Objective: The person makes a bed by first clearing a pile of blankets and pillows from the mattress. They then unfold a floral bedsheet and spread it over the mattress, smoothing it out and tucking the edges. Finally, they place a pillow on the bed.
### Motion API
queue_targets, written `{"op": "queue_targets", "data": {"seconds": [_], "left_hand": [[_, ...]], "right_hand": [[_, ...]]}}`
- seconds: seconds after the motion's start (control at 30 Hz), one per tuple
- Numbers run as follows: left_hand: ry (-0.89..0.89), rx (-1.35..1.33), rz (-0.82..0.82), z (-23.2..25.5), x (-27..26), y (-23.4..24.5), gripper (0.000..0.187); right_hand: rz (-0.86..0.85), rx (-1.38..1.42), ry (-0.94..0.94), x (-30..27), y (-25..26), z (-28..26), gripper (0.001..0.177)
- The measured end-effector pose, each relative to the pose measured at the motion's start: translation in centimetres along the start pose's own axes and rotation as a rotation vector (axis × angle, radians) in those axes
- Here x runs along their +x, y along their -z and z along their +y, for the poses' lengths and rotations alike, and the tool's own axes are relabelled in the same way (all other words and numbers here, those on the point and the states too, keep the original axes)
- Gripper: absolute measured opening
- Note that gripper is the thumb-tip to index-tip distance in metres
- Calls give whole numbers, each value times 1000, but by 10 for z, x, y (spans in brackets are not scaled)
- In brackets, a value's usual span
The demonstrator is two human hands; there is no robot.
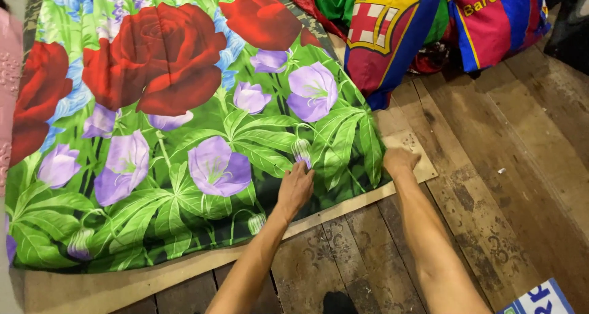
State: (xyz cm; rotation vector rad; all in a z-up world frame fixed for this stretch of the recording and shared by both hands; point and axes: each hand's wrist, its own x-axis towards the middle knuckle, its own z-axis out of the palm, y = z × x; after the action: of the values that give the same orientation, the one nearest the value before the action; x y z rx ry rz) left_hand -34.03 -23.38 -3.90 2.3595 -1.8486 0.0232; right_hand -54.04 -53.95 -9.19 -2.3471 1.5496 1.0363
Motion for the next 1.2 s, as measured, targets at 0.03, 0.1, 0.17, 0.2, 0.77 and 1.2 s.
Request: {"op": "queue_targets", "data": {"seconds": [0.03,0.1,0.17,0.2,0.77,1.2], "left_hand": [[120,-155,-50,9,1,-8,28],[239,-312,-107,23,2,-22,24],[688,-945,-246,36,6,-32,46],[689,-949,-249,44,8,-31,46],[1664,-2425,549,68,51,4,116],[1644,-2571,491,50,62,-67,91]], "right_hand": [[174,133,30,-20,16,-3,35],[342,263,55,-56,44,-15,29],[53,1014,127,-89,72,-32,60],[52,1010,123,-87,70,-39,60],[154,1772,-103,-23,45,-58,76],[301,1299,-64,-87,75,-52,83]]}}
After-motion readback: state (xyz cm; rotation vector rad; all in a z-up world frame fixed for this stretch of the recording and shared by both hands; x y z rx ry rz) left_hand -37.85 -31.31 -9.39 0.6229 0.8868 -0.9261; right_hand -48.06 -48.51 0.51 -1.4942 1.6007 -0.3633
